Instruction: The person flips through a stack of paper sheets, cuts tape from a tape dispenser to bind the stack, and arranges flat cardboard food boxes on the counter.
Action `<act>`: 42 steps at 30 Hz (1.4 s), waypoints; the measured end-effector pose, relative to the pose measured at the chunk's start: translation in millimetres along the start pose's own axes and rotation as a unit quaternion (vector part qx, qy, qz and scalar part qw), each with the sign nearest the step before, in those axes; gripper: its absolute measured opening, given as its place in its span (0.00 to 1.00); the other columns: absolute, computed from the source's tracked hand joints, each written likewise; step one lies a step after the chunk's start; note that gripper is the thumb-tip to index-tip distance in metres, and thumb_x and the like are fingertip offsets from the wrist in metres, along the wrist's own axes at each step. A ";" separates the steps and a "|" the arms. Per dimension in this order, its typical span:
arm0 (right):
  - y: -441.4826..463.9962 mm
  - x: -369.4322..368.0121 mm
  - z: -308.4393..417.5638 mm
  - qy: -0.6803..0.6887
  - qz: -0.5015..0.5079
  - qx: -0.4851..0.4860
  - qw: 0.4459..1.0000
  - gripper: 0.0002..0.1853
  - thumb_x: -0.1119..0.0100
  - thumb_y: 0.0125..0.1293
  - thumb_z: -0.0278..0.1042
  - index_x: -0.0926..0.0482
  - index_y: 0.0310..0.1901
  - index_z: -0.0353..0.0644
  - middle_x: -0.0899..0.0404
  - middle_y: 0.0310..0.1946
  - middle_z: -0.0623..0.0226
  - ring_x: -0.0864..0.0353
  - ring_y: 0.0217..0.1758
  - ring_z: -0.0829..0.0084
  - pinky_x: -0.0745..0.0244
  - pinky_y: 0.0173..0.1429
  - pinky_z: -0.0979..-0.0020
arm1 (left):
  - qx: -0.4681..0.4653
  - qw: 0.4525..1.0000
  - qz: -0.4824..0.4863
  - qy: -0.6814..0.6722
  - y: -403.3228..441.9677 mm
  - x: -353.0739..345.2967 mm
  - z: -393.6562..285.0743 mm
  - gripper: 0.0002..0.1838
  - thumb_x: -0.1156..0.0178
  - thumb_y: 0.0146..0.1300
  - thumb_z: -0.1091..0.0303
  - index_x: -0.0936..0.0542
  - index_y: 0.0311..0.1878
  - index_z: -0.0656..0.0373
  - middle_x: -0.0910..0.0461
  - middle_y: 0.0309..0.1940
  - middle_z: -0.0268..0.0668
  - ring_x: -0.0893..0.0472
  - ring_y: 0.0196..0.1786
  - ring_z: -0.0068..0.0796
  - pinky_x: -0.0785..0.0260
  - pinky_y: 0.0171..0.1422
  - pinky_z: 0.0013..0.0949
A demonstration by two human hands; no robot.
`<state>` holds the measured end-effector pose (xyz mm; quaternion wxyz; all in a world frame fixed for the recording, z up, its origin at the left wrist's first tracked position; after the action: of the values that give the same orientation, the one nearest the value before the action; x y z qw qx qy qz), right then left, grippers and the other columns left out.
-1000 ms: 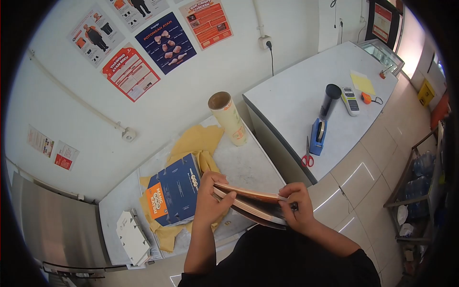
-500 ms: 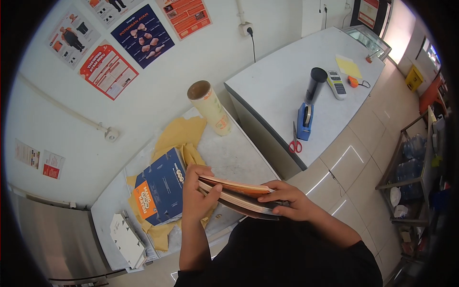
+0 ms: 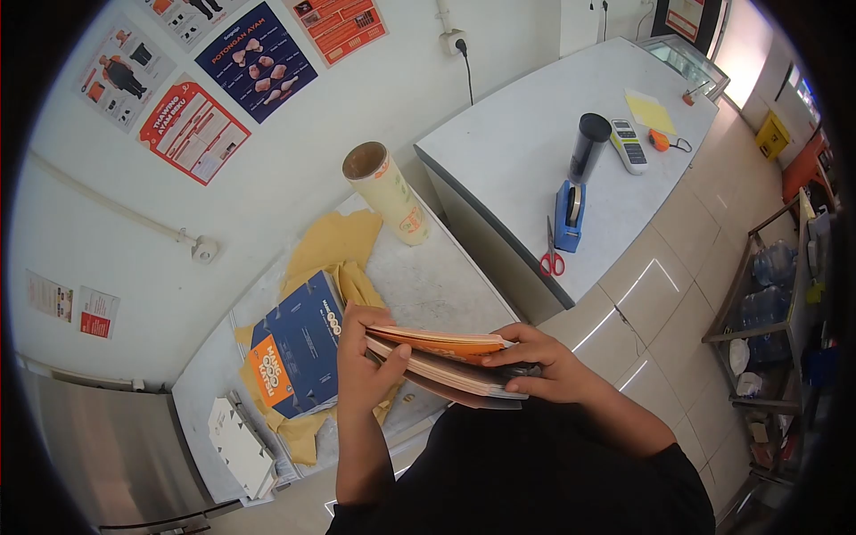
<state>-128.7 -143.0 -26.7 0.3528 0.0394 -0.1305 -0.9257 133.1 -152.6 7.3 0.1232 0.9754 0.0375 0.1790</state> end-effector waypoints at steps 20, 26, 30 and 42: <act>3.0 1.8 23.5 -0.217 -0.074 0.014 0.973 0.09 0.32 0.73 0.25 0.14 0.52 0.38 0.20 0.61 0.52 0.15 0.60 0.52 0.18 0.62 0.61 | -0.021 1.000 0.005 0.013 2.3 -0.1 -2.7 0.23 0.25 0.61 0.57 0.22 0.52 0.58 0.21 0.45 0.35 0.18 0.53 0.33 0.65 0.91 0.64; 6.1 -3.8 24.0 -0.260 -0.063 0.036 0.963 0.07 0.29 0.69 0.26 0.20 0.42 0.37 0.20 0.55 0.53 0.15 0.54 0.49 0.17 0.56 0.57 | -0.005 0.999 0.006 0.040 -6.4 9.7 7.8 0.30 0.24 0.61 0.55 0.23 0.58 0.62 0.23 0.51 0.39 0.23 0.58 0.36 0.36 0.75 0.42; 6.1 6.6 22.9 -0.236 -0.070 0.032 0.969 0.11 0.27 0.65 0.29 0.23 0.38 0.36 0.22 0.53 0.55 0.17 0.53 0.51 0.19 0.55 0.57 | 0.007 0.998 0.051 -0.041 -0.8 -2.1 8.9 0.34 0.26 0.66 0.47 0.27 0.62 0.63 0.27 0.56 0.41 0.25 0.59 0.36 0.35 0.73 0.40; 10.6 15.3 19.6 -0.171 -0.061 0.012 0.983 0.13 0.27 0.69 0.30 0.25 0.37 0.36 0.23 0.54 0.58 0.18 0.54 0.55 0.21 0.56 0.58 | 0.012 0.999 0.039 0.013 7.9 -5.7 2.3 0.37 0.26 0.65 0.39 0.27 0.59 0.62 0.27 0.52 0.37 0.22 0.50 0.29 0.51 0.87 0.44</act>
<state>-136.6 -156.6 -4.7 0.2673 -0.1072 -0.1971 -0.9371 128.8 -161.5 5.4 0.1041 0.9751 0.0027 0.1960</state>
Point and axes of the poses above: each hand's wrist, its own y-axis towards the middle knuckle, its own x-axis out of the back of the hand, z = x × y, the point moved 9 cm from there along y, towards the middle knuckle
